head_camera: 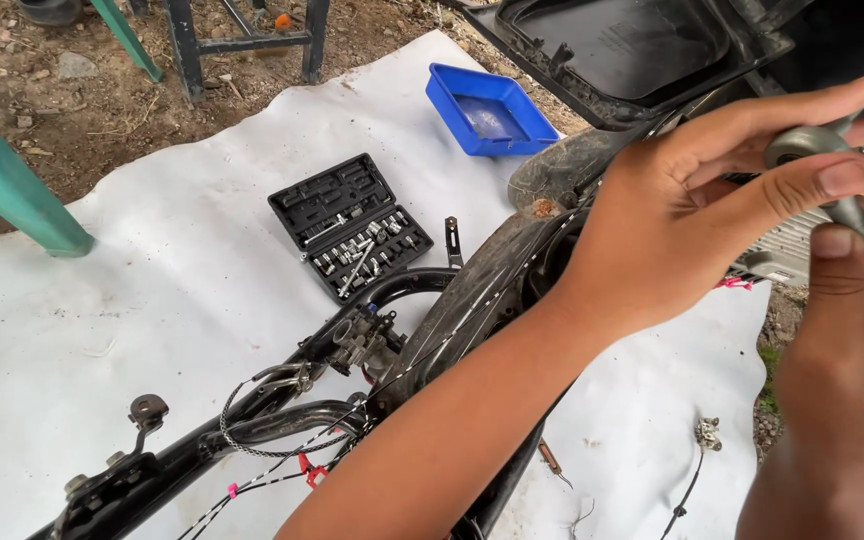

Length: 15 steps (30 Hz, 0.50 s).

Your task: The person is sitting on a white tarp outdoors, working on a disassembled motorcycle. They use a socket wrench to tighten bolts on the motorcycle's frame and engine area, frequently selecting different socket sizes from a black tool kit.

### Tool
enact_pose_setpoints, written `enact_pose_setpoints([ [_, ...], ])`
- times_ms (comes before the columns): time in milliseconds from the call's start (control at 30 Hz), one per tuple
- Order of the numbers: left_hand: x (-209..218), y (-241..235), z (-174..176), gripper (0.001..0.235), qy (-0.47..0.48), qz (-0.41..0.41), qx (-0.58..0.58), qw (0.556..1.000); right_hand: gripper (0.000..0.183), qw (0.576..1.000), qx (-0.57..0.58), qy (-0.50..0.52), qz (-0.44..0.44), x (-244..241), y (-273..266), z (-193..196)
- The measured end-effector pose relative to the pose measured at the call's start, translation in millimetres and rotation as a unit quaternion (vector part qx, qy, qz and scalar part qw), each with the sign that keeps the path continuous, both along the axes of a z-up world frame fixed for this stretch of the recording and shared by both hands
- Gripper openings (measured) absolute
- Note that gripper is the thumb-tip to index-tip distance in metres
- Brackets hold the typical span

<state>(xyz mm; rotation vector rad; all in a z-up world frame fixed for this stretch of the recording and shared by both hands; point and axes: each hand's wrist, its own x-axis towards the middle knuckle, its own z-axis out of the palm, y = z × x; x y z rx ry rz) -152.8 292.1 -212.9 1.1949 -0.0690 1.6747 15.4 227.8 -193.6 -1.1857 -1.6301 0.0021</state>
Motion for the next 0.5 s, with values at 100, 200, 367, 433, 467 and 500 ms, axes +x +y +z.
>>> enact_pose_setpoints([
  [100, 1.9, -0.1, -2.5, 0.03, -0.02, -0.028, -0.014, 0.999, 0.019, 0.999, -0.005, -0.008, 0.048, -5.4, 1.7, 11.7],
  [200, 3.2, 0.4, -3.6, 0.032, -0.037, -0.057, -0.027, 0.997, 0.015, 0.996, -0.026, -0.053, -0.066, -12.9, 3.5, 25.2],
  [367, 9.4, 4.9, -9.2, 0.036, -0.075, -0.117, -0.057, 0.989, 0.021, 0.989, -0.012, -0.117, -0.09, -8.1, 4.3, 14.6],
  [433, 11.0, 7.8, -10.4, 0.036, -0.085, -0.128, -0.059, 0.986, 0.017, 0.991, 0.006, -0.115, -0.075, -28.1, 1.4, 18.4],
  [467, 10.9, 8.5, -10.1, 0.036, -0.093, -0.136, -0.062, 0.984, 0.014, 0.992, 0.025, -0.112, -0.059, -38.9, -0.6, 21.0],
  [500, 9.7, 7.6, -8.6, 0.036, -0.092, -0.136, -0.061, 0.985, 0.014, 0.992, 0.025, -0.111, -0.059, -42.0, -0.9, 21.2],
])
